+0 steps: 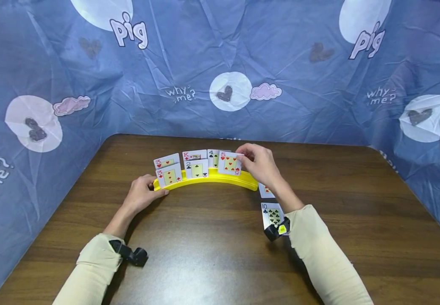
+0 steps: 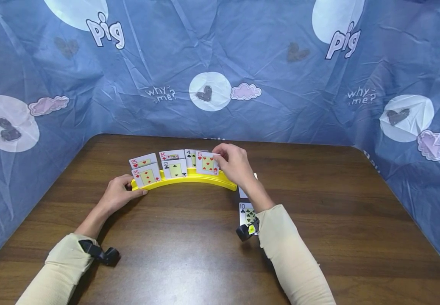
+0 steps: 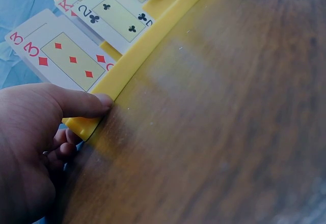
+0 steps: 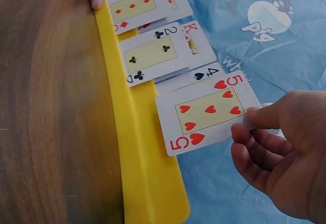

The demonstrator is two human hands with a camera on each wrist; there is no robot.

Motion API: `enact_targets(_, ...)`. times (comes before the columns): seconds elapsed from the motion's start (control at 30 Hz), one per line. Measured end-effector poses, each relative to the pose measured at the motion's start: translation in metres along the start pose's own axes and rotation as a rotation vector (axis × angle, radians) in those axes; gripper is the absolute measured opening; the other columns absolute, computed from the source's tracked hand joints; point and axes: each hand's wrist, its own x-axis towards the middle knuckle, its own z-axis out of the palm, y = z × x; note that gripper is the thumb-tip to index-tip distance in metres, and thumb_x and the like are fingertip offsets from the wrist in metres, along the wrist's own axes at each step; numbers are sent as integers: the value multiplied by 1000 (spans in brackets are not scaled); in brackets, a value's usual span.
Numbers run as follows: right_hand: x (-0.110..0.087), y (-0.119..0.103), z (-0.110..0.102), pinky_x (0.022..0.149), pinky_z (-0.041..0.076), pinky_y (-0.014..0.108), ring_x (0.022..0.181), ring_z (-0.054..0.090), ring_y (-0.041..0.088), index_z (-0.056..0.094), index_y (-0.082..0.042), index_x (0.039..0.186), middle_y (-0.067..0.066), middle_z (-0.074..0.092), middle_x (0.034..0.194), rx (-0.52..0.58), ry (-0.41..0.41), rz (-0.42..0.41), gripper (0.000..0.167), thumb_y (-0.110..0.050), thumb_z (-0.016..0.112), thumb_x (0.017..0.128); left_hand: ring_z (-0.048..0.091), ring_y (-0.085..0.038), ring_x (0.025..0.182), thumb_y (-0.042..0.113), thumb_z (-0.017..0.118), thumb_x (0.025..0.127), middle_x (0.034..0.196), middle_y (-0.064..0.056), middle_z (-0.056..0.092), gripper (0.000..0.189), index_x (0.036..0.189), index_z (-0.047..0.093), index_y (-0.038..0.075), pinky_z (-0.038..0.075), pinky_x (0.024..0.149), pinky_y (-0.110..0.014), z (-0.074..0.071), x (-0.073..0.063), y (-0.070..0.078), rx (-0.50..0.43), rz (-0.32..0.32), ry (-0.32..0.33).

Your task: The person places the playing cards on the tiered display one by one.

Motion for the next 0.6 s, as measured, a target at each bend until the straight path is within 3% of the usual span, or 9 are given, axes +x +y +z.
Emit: enact_targets(0.6,2,1,20,73,47,28,77,64,22,72,-5,105,13,72,92,-15,-11,19,13,-10,66,95,53,-28,95,21,78,85,109,-21,65,36,111,72,-4,36,78,-32,-1,0,1,-2,-25,-15)
